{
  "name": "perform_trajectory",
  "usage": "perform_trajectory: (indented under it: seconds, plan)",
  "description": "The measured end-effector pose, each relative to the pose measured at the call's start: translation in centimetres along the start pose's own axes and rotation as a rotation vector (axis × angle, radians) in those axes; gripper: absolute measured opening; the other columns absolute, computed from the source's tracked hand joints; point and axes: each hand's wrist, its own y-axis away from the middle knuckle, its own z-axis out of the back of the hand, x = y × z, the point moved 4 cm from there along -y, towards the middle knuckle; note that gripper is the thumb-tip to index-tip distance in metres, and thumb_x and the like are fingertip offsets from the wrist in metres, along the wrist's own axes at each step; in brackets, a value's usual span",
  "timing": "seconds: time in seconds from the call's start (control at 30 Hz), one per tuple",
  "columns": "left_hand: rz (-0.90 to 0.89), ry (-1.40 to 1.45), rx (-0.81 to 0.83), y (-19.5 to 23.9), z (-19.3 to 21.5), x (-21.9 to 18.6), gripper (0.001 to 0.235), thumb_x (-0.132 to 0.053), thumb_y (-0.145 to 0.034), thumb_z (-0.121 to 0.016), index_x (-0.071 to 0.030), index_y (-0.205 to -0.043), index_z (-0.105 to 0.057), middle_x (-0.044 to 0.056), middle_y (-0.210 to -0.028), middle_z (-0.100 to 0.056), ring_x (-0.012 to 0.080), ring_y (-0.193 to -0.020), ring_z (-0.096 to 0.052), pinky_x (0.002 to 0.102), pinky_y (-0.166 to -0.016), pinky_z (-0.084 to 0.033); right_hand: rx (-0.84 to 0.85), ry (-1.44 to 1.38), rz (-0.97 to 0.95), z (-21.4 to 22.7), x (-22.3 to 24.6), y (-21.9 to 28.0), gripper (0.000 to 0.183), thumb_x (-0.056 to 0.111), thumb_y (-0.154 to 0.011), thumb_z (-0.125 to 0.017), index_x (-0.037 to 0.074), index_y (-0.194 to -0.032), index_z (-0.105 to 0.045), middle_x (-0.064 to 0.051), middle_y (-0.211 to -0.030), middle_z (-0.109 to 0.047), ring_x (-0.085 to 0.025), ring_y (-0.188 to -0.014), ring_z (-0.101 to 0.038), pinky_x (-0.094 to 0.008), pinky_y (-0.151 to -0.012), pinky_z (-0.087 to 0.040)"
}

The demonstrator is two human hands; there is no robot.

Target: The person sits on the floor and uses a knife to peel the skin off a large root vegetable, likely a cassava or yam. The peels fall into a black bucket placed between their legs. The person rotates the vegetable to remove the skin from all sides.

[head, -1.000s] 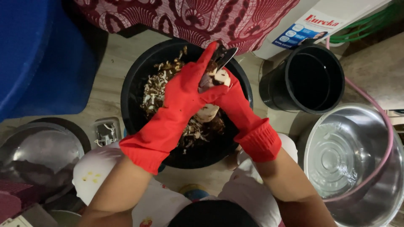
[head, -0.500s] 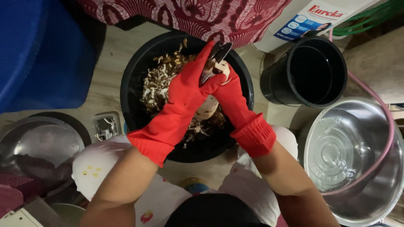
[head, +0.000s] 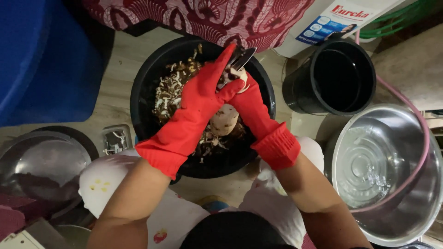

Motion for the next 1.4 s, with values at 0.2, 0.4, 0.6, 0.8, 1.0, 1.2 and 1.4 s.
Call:
perform_trajectory:
  seconds: [0.2, 0.4, 0.6, 0.8, 1.0, 1.2, 1.4]
  plan:
    - [-0.046, 0.000, -0.081, 0.3, -1.1, 1.2, 0.068, -0.069, -0.100, -0.050, -0.034, -0.157, -0.038, -0.009, -0.158, -0.053, 0.0266, -0.135, -0.063, 0.041, -0.099, -0.056, -0.038, -0.065, -0.097, 1.2, -3.6, -1.6, 0.052, 0.015, -0.076, -0.087, 0.010, -0.124, -0.069, -0.012, -0.113, -0.076, -0.025, -0.102, -0.075, -0.038, -0.089, -0.062]
    - [0.166, 0.110, 0.042, 0.5, 0.3, -0.1, 0.054, -0.064, -0.098, -0.061, -0.055, -0.149, -0.043, 0.008, -0.123, -0.073, 0.0293, -0.117, -0.069, 0.040, -0.106, -0.055, -0.071, -0.131, -0.179, 1.5, -6.5, -4.3, 0.053, 0.015, -0.072, -0.089, 0.010, -0.123, -0.071, -0.012, -0.109, -0.077, -0.026, -0.098, -0.077, -0.038, -0.085, -0.063]
    - [0.407, 0.322, 0.033, 2.2, -0.4, 4.2, 0.055, -0.054, -0.097, -0.067, -0.047, -0.149, -0.048, 0.015, -0.116, -0.075, 0.0325, -0.105, -0.074, 0.042, -0.093, -0.062, -0.101, -0.200, -0.284, 4.7, -9.8, -5.2, 0.055, 0.015, -0.069, -0.091, 0.010, -0.121, -0.073, -0.013, -0.106, -0.079, -0.028, -0.094, -0.079, -0.038, -0.082, -0.064]
    - [0.828, 0.554, 0.074, 11.7, -9.3, 20.6, 0.067, -0.053, -0.103, -0.057, -0.030, -0.161, -0.034, 0.025, -0.088, -0.071, 0.0334, -0.062, -0.072, 0.038, -0.054, -0.065, -0.209, -0.605, -0.533, 3.0, -1.7, 4.6, 0.055, 0.017, -0.068, -0.086, 0.001, -0.119, -0.073, -0.020, -0.101, -0.078, -0.034, -0.084, -0.077, -0.048, -0.077, -0.059]
    - [0.817, 0.708, -0.161, 12.6, -6.1, 9.6, 0.055, -0.046, -0.108, -0.048, -0.029, -0.159, -0.039, 0.026, -0.146, -0.057, 0.0343, -0.102, -0.071, 0.040, -0.074, -0.066, -0.146, -1.041, -0.676, 2.3, -6.4, 7.6, 0.070, 0.039, -0.076, -0.083, -0.001, -0.131, -0.064, -0.028, -0.120, -0.070, -0.042, -0.101, -0.073, -0.054, -0.090, -0.057]
    - [0.649, 0.320, 0.071, 11.7, -8.1, 8.5, 0.052, -0.066, -0.102, -0.046, -0.063, -0.152, -0.034, -0.011, -0.156, -0.050, 0.0270, -0.133, -0.059, 0.043, -0.113, -0.048, 0.194, -1.094, -0.832, -2.7, -6.4, 10.4, 0.052, 0.049, -0.090, -0.071, 0.000, -0.104, -0.073, -0.013, -0.091, -0.073, -0.030, -0.070, -0.073, -0.051, -0.066, -0.060]
    - [0.523, 0.216, 0.067, 11.9, -6.4, 4.3, 0.054, -0.033, -0.105, -0.047, -0.047, -0.157, -0.037, 0.002, -0.150, -0.058, 0.0323, -0.131, -0.059, 0.046, -0.114, -0.048, -0.180, -0.768, -0.898, -4.5, -5.7, 10.9, 0.066, 0.056, -0.093, -0.058, 0.003, -0.132, -0.061, -0.015, -0.118, -0.071, -0.024, -0.111, -0.067, -0.038, -0.105, -0.044]
